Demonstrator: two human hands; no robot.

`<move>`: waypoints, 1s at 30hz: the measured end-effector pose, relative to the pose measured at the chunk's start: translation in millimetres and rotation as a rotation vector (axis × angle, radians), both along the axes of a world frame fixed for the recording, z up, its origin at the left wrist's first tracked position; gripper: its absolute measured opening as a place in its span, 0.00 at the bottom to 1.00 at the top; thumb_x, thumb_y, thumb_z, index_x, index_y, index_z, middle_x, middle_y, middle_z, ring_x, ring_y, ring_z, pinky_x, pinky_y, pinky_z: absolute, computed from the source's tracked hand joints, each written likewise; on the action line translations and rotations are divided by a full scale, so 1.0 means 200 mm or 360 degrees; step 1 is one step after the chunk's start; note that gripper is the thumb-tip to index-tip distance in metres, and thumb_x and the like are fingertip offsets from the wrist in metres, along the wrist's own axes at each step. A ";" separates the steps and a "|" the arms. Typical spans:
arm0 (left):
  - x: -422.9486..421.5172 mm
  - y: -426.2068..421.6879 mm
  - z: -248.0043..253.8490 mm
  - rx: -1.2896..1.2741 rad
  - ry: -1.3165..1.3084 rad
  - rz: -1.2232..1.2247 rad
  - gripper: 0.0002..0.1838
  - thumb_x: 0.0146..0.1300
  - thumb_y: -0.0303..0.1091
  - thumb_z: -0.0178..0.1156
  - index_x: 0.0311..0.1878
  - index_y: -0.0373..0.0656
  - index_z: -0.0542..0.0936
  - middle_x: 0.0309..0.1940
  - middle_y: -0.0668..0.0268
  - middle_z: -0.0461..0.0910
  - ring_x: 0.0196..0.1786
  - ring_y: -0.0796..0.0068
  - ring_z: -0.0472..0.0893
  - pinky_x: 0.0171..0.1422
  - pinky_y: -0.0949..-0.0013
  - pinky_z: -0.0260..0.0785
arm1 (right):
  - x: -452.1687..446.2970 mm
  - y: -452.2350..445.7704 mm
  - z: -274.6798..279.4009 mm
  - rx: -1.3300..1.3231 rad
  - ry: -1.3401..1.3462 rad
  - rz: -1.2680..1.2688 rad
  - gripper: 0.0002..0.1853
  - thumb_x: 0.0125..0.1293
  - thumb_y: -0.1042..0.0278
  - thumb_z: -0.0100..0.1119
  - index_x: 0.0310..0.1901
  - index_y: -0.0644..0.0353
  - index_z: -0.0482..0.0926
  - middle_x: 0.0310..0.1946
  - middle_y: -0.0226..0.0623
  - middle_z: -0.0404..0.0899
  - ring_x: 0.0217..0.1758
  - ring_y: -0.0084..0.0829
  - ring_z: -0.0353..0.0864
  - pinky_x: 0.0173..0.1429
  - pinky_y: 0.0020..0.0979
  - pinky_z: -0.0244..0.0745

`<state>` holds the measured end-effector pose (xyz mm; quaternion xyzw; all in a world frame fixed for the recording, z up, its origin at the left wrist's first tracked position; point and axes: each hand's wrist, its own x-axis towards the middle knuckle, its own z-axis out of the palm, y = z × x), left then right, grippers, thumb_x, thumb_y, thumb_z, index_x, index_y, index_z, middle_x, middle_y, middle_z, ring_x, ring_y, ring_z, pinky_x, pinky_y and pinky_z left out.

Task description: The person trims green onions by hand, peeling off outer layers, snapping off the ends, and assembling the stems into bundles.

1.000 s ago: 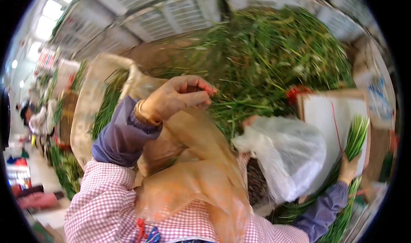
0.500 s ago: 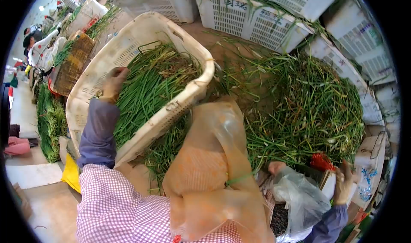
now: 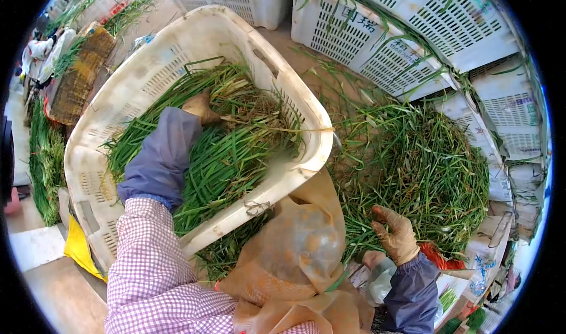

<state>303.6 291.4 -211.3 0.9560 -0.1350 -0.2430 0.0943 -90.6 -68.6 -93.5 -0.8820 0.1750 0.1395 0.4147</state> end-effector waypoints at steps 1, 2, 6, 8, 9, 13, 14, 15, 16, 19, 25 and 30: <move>0.01 0.01 0.00 -0.0018 -0.0034 -0.0030 0.54 0.36 0.51 0.73 0.65 0.37 0.58 0.52 0.47 0.73 0.56 0.50 0.73 0.60 0.59 0.66 | -0.01 -0.01 -0.01 -0.0008 0.0028 -0.0031 0.24 0.62 0.57 0.59 0.54 0.66 0.73 0.44 0.44 0.79 0.46 0.35 0.78 0.51 0.32 0.72; 0.00 -0.01 0.02 -0.0017 -0.0026 -0.0033 0.54 0.36 0.51 0.73 0.65 0.37 0.58 0.52 0.47 0.73 0.56 0.50 0.73 0.60 0.59 0.66 | -0.01 -0.01 -0.02 -0.0008 0.0036 -0.0033 0.24 0.62 0.57 0.59 0.54 0.66 0.73 0.44 0.44 0.79 0.46 0.35 0.78 0.51 0.32 0.72; -0.08 -0.10 0.04 0.0346 -0.0066 -0.0197 0.48 0.37 0.49 0.73 0.61 0.35 0.64 0.47 0.47 0.77 0.50 0.49 0.77 0.55 0.57 0.69 | -0.02 0.04 -0.05 0.0043 0.0016 -0.0120 0.25 0.62 0.55 0.58 0.53 0.66 0.73 0.43 0.44 0.79 0.45 0.34 0.79 0.49 0.32 0.72; -0.08 -0.07 0.00 0.0201 -0.0084 -0.0081 0.43 0.45 0.44 0.67 0.63 0.34 0.61 0.49 0.48 0.76 0.52 0.54 0.77 0.55 0.62 0.70 | 0.01 0.08 -0.06 0.0032 0.0000 -0.0086 0.24 0.62 0.55 0.57 0.53 0.67 0.73 0.42 0.44 0.79 0.44 0.34 0.79 0.49 0.32 0.72; -0.09 -0.06 0.01 0.0196 -0.0083 -0.0086 0.43 0.45 0.44 0.67 0.63 0.34 0.61 0.49 0.48 0.76 0.52 0.54 0.77 0.55 0.62 0.70 | 0.03 0.08 -0.06 0.0020 -0.0050 -0.0024 0.24 0.62 0.56 0.57 0.53 0.67 0.73 0.42 0.44 0.79 0.44 0.34 0.79 0.49 0.31 0.72; -0.11 0.02 0.14 -0.0383 -0.0151 0.0359 0.41 0.42 0.39 0.67 0.61 0.35 0.64 0.46 0.47 0.77 0.49 0.55 0.78 0.54 0.65 0.70 | 0.15 0.10 0.02 0.0042 -0.0166 -0.0130 0.23 0.62 0.60 0.60 0.53 0.68 0.73 0.43 0.40 0.79 0.46 0.30 0.77 0.51 0.29 0.70; -0.11 0.06 0.17 -0.0467 -0.0125 0.0450 0.41 0.41 0.37 0.67 0.61 0.35 0.65 0.45 0.47 0.77 0.48 0.56 0.78 0.54 0.66 0.70 | 0.18 0.09 0.04 0.0036 -0.0270 -0.0180 0.22 0.62 0.61 0.60 0.53 0.67 0.73 0.44 0.39 0.79 0.46 0.29 0.76 0.52 0.28 0.70; -0.09 0.11 0.17 -0.0590 -0.0163 0.0484 0.41 0.39 0.36 0.68 0.60 0.36 0.67 0.43 0.50 0.78 0.45 0.59 0.79 0.52 0.68 0.70 | 0.21 0.08 0.06 0.0102 -0.0317 -0.0254 0.22 0.62 0.60 0.60 0.53 0.67 0.74 0.44 0.36 0.79 0.47 0.26 0.75 0.53 0.27 0.69; -0.07 0.17 0.17 -0.0591 -0.0172 0.0488 0.41 0.39 0.36 0.68 0.60 0.36 0.67 0.43 0.50 0.78 0.45 0.59 0.79 0.52 0.68 0.70 | 0.26 0.09 0.10 0.0095 -0.0383 -0.0265 0.21 0.62 0.62 0.60 0.53 0.67 0.74 0.43 0.35 0.78 0.46 0.24 0.74 0.52 0.26 0.69; -0.08 0.29 0.28 -0.1033 -0.0225 0.0519 0.40 0.37 0.29 0.67 0.59 0.34 0.66 0.41 0.56 0.79 0.41 0.65 0.79 0.47 0.68 0.72 | 0.44 0.17 0.20 0.0105 -0.0519 -0.0279 0.19 0.63 0.63 0.56 0.50 0.67 0.75 0.40 0.33 0.77 0.44 0.23 0.73 0.51 0.25 0.68; -0.09 0.47 0.29 -0.1736 0.0112 0.0635 0.38 0.39 0.24 0.65 0.59 0.35 0.66 0.40 0.60 0.79 0.38 0.71 0.79 0.43 0.70 0.72 | 1.00 0.49 0.33 0.1052 -0.0714 -0.0156 0.17 0.63 0.64 0.55 0.49 0.66 0.75 0.42 0.36 0.77 0.46 0.26 0.75 0.53 0.27 0.69; -0.09 0.47 0.29 -0.1712 0.0107 0.0639 0.39 0.38 0.25 0.67 0.60 0.35 0.66 0.42 0.61 0.79 0.40 0.71 0.79 0.45 0.70 0.72 | 1.59 0.82 0.10 0.1179 -0.0176 0.0359 0.27 0.63 0.62 0.57 0.61 0.63 0.64 0.51 0.40 0.73 0.56 0.30 0.71 0.62 0.30 0.63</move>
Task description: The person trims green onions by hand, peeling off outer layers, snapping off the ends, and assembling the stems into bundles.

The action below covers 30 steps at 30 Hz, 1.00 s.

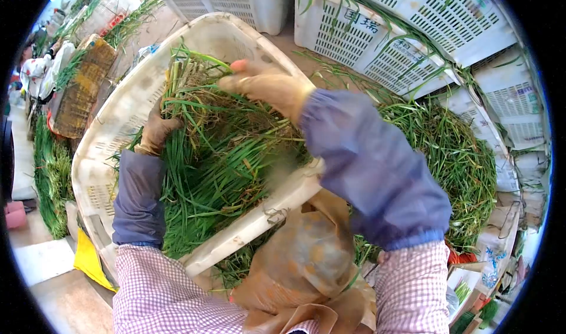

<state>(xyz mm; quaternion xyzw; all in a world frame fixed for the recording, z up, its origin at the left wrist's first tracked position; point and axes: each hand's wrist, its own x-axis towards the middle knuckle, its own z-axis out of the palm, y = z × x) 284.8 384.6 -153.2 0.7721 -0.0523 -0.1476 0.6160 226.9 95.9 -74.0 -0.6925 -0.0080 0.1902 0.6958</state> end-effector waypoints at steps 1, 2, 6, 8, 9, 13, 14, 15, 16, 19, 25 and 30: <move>-0.01 -0.01 0.02 0.0087 -0.0038 -0.0021 0.40 0.39 0.26 0.68 0.60 0.36 0.66 0.43 0.60 0.78 0.43 0.70 0.78 0.49 0.70 0.71 | 0.04 0.09 -0.01 -0.0214 -0.0112 0.0083 0.31 0.62 0.60 0.59 0.62 0.63 0.61 0.51 0.40 0.73 0.57 0.30 0.70 0.63 0.31 0.63; -0.03 -0.03 0.05 0.0094 -0.0036 -0.0015 0.40 0.39 0.26 0.68 0.60 0.36 0.66 0.43 0.60 0.78 0.43 0.70 0.78 0.49 0.70 0.71 | 0.08 0.16 -0.02 -0.0428 -0.0220 0.0168 0.34 0.60 0.58 0.61 0.64 0.62 0.59 0.51 0.40 0.72 0.59 0.31 0.69 0.64 0.32 0.62; -0.11 -0.07 0.11 0.0226 -0.0116 -0.0170 0.44 0.39 0.30 0.70 0.64 0.37 0.61 0.47 0.58 0.77 0.48 0.68 0.76 0.55 0.68 0.67 | 0.26 0.31 -0.18 0.0419 -0.0222 0.0320 0.38 0.57 0.56 0.65 0.64 0.61 0.58 0.48 0.39 0.74 0.55 0.30 0.73 0.59 0.33 0.70; -0.23 -0.14 0.20 0.0488 -0.0056 -0.0251 0.46 0.41 0.34 0.71 0.65 0.37 0.59 0.48 0.58 0.76 0.51 0.67 0.75 0.58 0.68 0.66 | 0.26 0.36 -0.20 0.0906 0.0167 0.0187 0.33 0.53 0.65 0.69 0.60 0.56 0.65 0.41 0.37 0.78 0.40 0.27 0.79 0.39 0.27 0.78; -0.24 -0.11 0.13 0.0419 0.0036 -0.0344 0.48 0.41 0.37 0.73 0.65 0.40 0.58 0.49 0.59 0.76 0.53 0.66 0.74 0.61 0.67 0.65 | 0.22 0.39 -0.20 0.0853 0.0069 0.0186 0.32 0.51 0.67 0.70 0.58 0.58 0.67 0.38 0.34 0.78 0.37 0.25 0.79 0.35 0.25 0.79; -0.26 0.00 -0.14 -0.0203 0.0200 -0.0411 0.43 0.44 0.29 0.70 0.64 0.42 0.59 0.51 0.61 0.75 0.53 0.68 0.75 0.57 0.68 0.68 | 0.07 0.52 -0.20 0.0772 -0.0245 0.0229 0.30 0.46 0.73 0.72 0.52 0.58 0.70 0.32 0.27 0.75 0.34 0.19 0.74 0.41 0.22 0.74; -0.30 0.00 -0.10 -0.0199 0.0210 -0.0422 0.43 0.44 0.29 0.70 0.64 0.42 0.59 0.51 0.61 0.75 0.53 0.68 0.75 0.57 0.68 0.68 | 0.04 0.58 -0.20 0.0745 -0.0466 0.0093 0.28 0.46 0.75 0.71 0.51 0.58 0.70 0.31 0.25 0.75 0.34 0.19 0.74 0.40 0.21 0.74; -0.37 0.00 -0.01 0.0236 -0.0313 -0.0523 0.40 0.45 0.27 0.68 0.63 0.43 0.60 0.52 0.61 0.73 0.52 0.69 0.75 0.56 0.68 0.69 | 0.02 0.62 -0.18 0.0591 -0.0484 0.0175 0.28 0.45 0.76 0.69 0.50 0.58 0.70 0.31 0.25 0.75 0.34 0.19 0.75 0.40 0.21 0.74; -0.43 0.01 0.04 0.0669 -0.0844 -0.0610 0.38 0.47 0.24 0.66 0.62 0.43 0.61 0.53 0.61 0.72 0.51 0.70 0.75 0.55 0.68 0.70 | 0.00 0.65 -0.15 0.0438 -0.0502 0.0259 0.27 0.45 0.77 0.67 0.50 0.58 0.70 0.30 0.26 0.76 0.33 0.19 0.75 0.40 0.22 0.74; -0.57 0.07 -0.02 -0.0587 0.0451 -0.0063 0.27 0.53 0.19 0.58 0.56 0.44 0.65 0.53 0.66 0.69 0.52 0.71 0.73 0.53 0.69 0.69 | -0.13 0.73 -0.15 0.0179 -0.1047 0.0323 0.22 0.46 0.73 0.64 0.46 0.55 0.73 0.29 0.29 0.78 0.33 0.21 0.76 0.40 0.26 0.74; -0.53 0.41 0.34 0.0324 -0.0404 0.0345 0.16 0.58 0.21 0.54 0.51 0.38 0.72 0.47 0.65 0.76 0.48 0.75 0.75 0.53 0.72 0.68 | -0.09 0.78 -0.19 0.0767 -0.0471 0.0377 0.10 0.53 0.80 0.55 0.38 0.60 0.76 0.26 0.29 0.75 0.28 0.18 0.72 0.32 0.21 0.71; -0.86 -0.06 0.50 0.0393 -0.1082 -0.0778 0.15 0.47 0.15 0.55 0.40 0.38 0.77 0.39 0.52 0.78 0.42 0.60 0.80 0.48 0.67 0.72 | -0.04 0.66 -0.15 0.0407 -0.0235 -0.0204 0.05 0.62 0.71 0.57 0.40 0.56 0.77 0.28 0.27 0.74 0.28 0.19 0.70 0.31 0.20 0.69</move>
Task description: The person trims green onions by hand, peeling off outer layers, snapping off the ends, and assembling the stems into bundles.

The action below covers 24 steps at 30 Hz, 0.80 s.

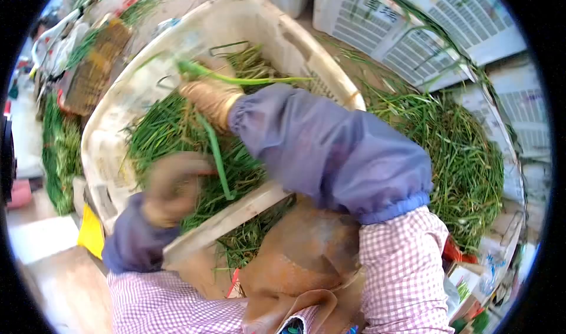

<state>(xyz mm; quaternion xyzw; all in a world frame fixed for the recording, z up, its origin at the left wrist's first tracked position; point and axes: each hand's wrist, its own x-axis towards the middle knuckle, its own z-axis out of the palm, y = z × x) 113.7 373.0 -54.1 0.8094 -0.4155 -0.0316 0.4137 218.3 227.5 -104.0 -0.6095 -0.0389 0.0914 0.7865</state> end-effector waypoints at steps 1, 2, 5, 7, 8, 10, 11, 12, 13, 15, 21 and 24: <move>-0.04 -0.11 -0.09 0.0457 0.0509 -0.0124 0.14 0.50 0.20 0.56 0.43 0.38 0.77 0.45 0.51 0.76 0.46 0.57 0.78 0.51 0.64 0.71 | -0.06 -0.01 0.10 0.0048 0.0120 0.0034 0.06 0.62 0.70 0.57 0.41 0.57 0.77 0.29 0.27 0.74 0.29 0.19 0.70 0.33 0.19 0.68; -0.06 -0.16 -0.25 0.0304 0.0304 -0.0229 0.19 0.55 0.28 0.56 0.52 0.38 0.73 0.52 0.52 0.71 0.54 0.54 0.73 0.57 0.61 0.67 | -0.12 -0.04 0.19 0.0085 0.0238 0.0058 0.07 0.62 0.69 0.58 0.41 0.57 0.77 0.30 0.27 0.74 0.30 0.19 0.71 0.34 0.17 0.67; -0.04 -0.18 -0.79 0.0707 -0.0127 0.0316 0.26 0.64 0.41 0.52 0.62 0.40 0.62 0.56 0.53 0.68 0.60 0.59 0.65 0.63 0.57 0.61 | -0.18 -0.19 0.38 0.0202 -0.0004 -0.0037 0.09 0.61 0.68 0.59 0.42 0.58 0.77 0.34 0.29 0.76 0.36 0.20 0.74 0.35 0.23 0.71; -0.03 -0.14 -0.80 0.0677 -0.0028 0.0347 0.27 0.63 0.41 0.53 0.62 0.39 0.63 0.56 0.53 0.68 0.60 0.58 0.66 0.63 0.58 0.61 | -0.19 -0.51 0.49 0.0117 -0.0452 -0.0072 0.13 0.62 0.62 0.56 0.45 0.60 0.77 0.36 0.33 0.79 0.36 0.27 0.79 0.38 0.30 0.77; -0.02 -0.11 -0.80 0.0669 0.0066 0.0385 0.27 0.62 0.41 0.54 0.62 0.39 0.63 0.56 0.52 0.68 0.60 0.57 0.67 0.64 0.58 0.61 | -0.26 -0.63 0.71 0.0051 -0.0266 -0.0098 0.15 0.61 0.63 0.58 0.46 0.61 0.77 0.37 0.37 0.80 0.34 0.29 0.80 0.40 0.31 0.78; 0.01 -0.02 -0.80 0.0644 0.0233 0.0429 0.29 0.61 0.42 0.56 0.62 0.38 0.64 0.57 0.50 0.68 0.60 0.56 0.68 0.64 0.60 0.61 | -0.43 -1.01 0.90 -0.0197 -0.0484 -0.0255 0.19 0.63 0.54 0.53 0.46 0.61 0.77 0.38 0.41 0.80 0.38 0.32 0.81 0.45 0.31 0.78; 0.04 0.02 -0.81 0.0625 0.0307 0.0414 0.30 0.60 0.43 0.57 0.62 0.38 0.65 0.57 0.50 0.69 0.60 0.56 0.69 0.65 0.61 0.61 | -0.52 -1.14 1.01 -0.0240 -0.0506 -0.0309 0.19 0.63 0.54 0.53 0.46 0.61 0.77 0.38 0.41 0.80 0.38 0.32 0.81 0.45 0.31 0.78; 0.06 0.06 -0.81 0.0606 0.0380 0.0382 0.30 0.60 0.43 0.58 0.62 0.37 0.65 0.57 0.49 0.69 0.60 0.55 0.69 0.65 0.61 0.61 | -0.62 -1.26 1.11 -0.0147 -0.0561 -0.0495 0.20 0.63 0.53 0.52 0.47 0.61 0.77 0.38 0.42 0.80 0.40 0.32 0.80 0.47 0.31 0.77; 0.09 0.09 -0.81 0.0591 0.0452 0.0331 0.31 0.59 0.43 0.59 0.62 0.37 0.66 0.57 0.48 0.69 0.60 0.55 0.70 0.65 0.62 0.61 | -0.76 -1.39 1.21 -0.0059 -0.0624 -0.0693 0.21 0.64 0.52 0.51 0.48 0.61 0.77 0.39 0.42 0.79 0.42 0.32 0.80 0.49 0.31 0.76; 0.17 0.12 -0.79 0.0821 0.0352 0.0184 0.36 0.55 0.45 0.61 0.63 0.34 0.64 0.58 0.47 0.69 0.61 0.54 0.69 0.68 0.63 0.57 | -1.04 -1.92 1.34 -0.0358 -0.0553 -0.0638 0.20 0.64 0.54 0.52 0.49 0.61 0.77 0.41 0.42 0.79 0.52 0.29 0.75 0.59 0.32 0.70; 0.43 -0.13 -0.17 0.1573 0.0331 0.0095 0.17 0.51 0.41 0.60 0.43 0.42 0.82 0.35 0.60 0.82 0.37 0.67 0.80 0.45 0.65 0.72 | -1.41 -2.42 1.03 -0.0312 -0.0746 -0.1690 0.08 0.60 0.72 0.59 0.40 0.63 0.78 0.35 0.34 0.78 0.44 0.28 0.78 0.48 0.26 0.74; 0.35 -0.45 0.22 0.0425 0.0530 0.0086 0.13 0.59 0.31 0.60 0.46 0.37 0.78 0.37 0.65 0.81 0.38 0.77 0.77 0.46 0.73 0.71 | -1.47 -2.54 0.95 -0.0483 -0.0500 -0.2243 0.08 0.58 0.64 0.60 0.34 0.60 0.79 0.31 0.32 0.77 0.29 0.28 0.77 0.28 0.28 0.72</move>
